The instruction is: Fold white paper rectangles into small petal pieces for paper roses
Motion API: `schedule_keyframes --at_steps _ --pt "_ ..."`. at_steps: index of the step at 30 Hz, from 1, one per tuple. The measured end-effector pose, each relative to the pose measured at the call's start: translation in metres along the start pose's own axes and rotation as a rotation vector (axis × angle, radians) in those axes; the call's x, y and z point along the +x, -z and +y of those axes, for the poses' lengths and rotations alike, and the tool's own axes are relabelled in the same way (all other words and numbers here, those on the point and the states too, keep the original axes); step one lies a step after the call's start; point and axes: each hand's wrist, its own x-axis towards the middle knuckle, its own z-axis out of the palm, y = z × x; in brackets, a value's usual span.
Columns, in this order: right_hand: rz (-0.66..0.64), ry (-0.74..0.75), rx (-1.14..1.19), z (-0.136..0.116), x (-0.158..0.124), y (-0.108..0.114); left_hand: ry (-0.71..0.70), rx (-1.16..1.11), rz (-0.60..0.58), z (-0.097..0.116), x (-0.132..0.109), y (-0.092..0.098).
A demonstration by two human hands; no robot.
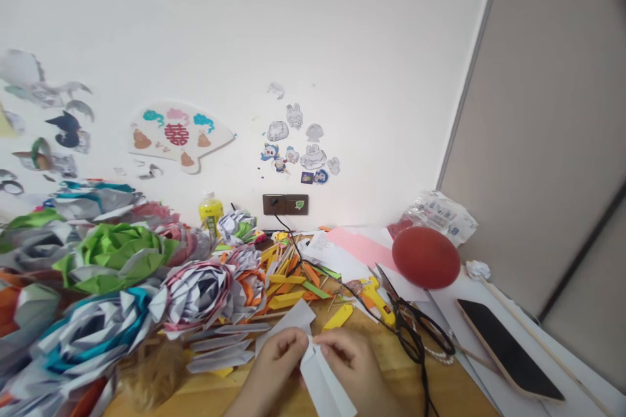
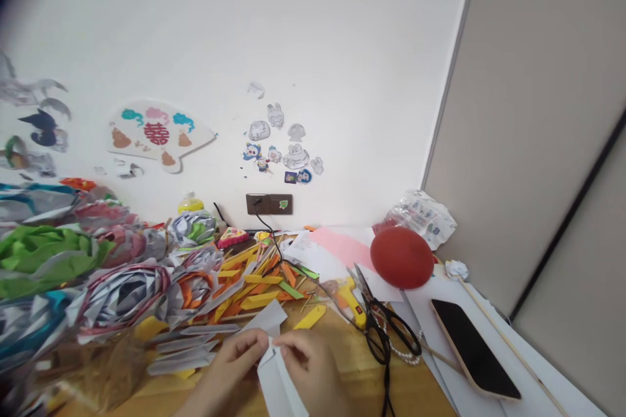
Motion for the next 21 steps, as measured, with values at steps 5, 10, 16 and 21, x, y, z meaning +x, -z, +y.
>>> schedule_keyframes --at_steps 5,10,16,21 --pt "0.011 -0.034 0.008 0.004 0.000 -0.001 -0.005 0.056 -0.060 0.004 -0.003 -0.002" --pt "-0.038 -0.205 0.271 0.010 -0.001 -0.001 -0.005 0.130 -0.011 0.002 -0.002 -0.001" --pt "-0.069 -0.335 0.280 0.006 0.004 -0.001 -0.006 0.222 -0.008 0.007 -0.005 -0.002" --pt "-0.062 -0.340 0.206 -0.001 0.003 0.003 -0.018 0.314 0.006 0.013 -0.008 -0.005"
